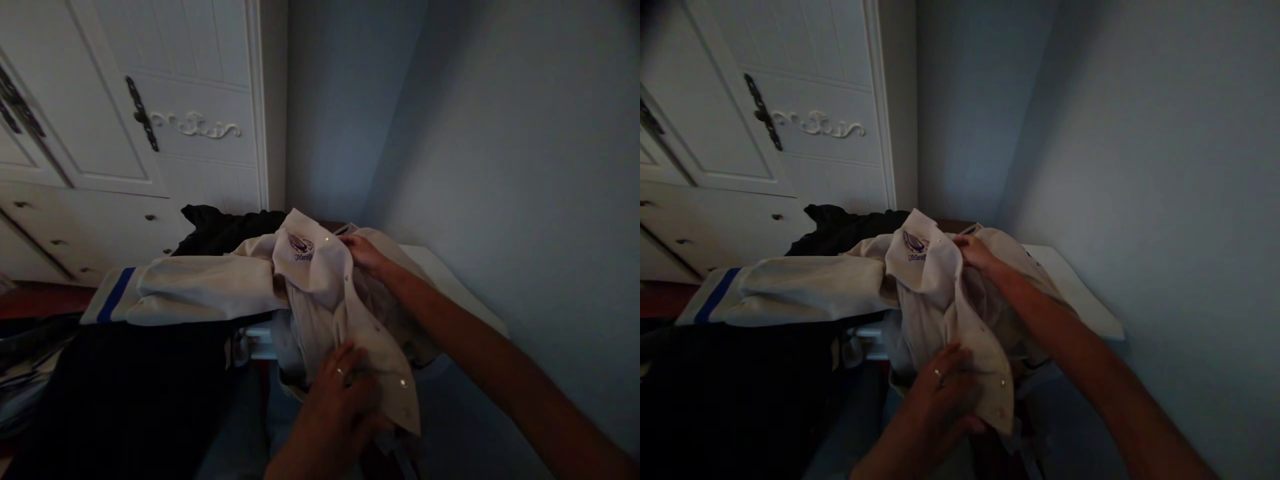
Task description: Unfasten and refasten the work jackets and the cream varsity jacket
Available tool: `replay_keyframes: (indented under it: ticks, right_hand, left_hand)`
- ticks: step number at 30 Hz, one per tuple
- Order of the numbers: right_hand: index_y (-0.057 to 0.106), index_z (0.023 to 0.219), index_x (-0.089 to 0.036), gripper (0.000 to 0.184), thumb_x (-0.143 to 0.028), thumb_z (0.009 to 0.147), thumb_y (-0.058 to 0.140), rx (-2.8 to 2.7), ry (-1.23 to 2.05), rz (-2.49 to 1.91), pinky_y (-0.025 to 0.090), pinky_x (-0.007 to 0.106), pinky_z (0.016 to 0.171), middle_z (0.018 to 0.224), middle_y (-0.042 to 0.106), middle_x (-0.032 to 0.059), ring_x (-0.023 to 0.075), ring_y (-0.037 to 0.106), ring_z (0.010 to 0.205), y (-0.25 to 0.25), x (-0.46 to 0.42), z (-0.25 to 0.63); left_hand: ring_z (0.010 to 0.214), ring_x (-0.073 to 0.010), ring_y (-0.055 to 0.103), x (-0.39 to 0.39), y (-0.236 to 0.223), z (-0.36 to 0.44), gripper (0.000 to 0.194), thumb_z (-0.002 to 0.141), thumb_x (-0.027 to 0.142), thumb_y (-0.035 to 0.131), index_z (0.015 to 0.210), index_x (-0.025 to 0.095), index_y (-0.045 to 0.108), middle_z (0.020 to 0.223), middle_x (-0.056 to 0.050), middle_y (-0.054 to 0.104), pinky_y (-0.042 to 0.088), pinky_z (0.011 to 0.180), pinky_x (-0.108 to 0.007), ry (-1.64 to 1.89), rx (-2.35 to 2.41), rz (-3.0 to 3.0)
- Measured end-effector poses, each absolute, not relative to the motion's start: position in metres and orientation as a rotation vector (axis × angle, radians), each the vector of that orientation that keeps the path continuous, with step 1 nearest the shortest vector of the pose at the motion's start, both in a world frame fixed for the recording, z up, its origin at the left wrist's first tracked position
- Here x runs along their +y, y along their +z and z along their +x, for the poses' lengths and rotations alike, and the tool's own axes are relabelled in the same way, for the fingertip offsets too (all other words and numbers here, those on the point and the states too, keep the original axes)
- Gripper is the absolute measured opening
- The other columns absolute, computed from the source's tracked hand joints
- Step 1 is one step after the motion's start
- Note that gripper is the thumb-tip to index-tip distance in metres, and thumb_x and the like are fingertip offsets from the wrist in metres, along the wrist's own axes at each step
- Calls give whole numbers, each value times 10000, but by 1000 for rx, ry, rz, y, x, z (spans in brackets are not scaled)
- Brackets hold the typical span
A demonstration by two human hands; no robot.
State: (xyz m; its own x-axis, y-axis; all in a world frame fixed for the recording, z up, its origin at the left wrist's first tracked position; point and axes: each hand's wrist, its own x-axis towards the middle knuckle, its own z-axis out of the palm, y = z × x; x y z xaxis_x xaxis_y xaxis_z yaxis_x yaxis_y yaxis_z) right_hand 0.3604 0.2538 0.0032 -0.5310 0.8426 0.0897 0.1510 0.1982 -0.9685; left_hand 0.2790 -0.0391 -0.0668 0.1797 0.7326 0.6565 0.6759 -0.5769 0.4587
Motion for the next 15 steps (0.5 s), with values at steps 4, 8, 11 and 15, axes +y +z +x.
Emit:
replay_keyframes:
  ticks: [4,8,11,15]
  right_hand:
    - [613,1012,-190,331,-226,691,685,-1936,908,-1214,515,389,958,1145,672,107,220,648,1041,-30,255,441]
    - [600,1152,-134,460,-209,699,628,-1874,431,-1575,496,430,997,1289,584,197,294,608,1161,-39,252,542]
    - [549,1277,-98,621,-299,705,681,-1780,421,-1810,491,449,1002,1369,527,244,337,575,1217,-34,236,593]
    - [584,1247,-112,676,-525,726,704,-1673,1092,-1959,567,394,840,1259,636,231,317,669,1068,-28,201,616]
  left_hand:
    - [1326,-280,523,-39,-89,254,479,924,453,592,1351,258,496,1444,-145,528,567,997,-414,1317,1421,2269]
    - [1312,-253,535,-16,-71,217,278,962,223,530,1238,232,562,1386,-124,568,522,1046,-427,1538,1655,2217]
    - [1330,-254,509,23,-42,197,271,961,201,494,1220,190,574,1353,-136,585,485,1073,-442,1537,1693,2389]
    - [1415,-325,386,89,-12,183,365,948,296,513,1262,121,574,1389,-179,564,346,1155,-519,986,1960,2584]
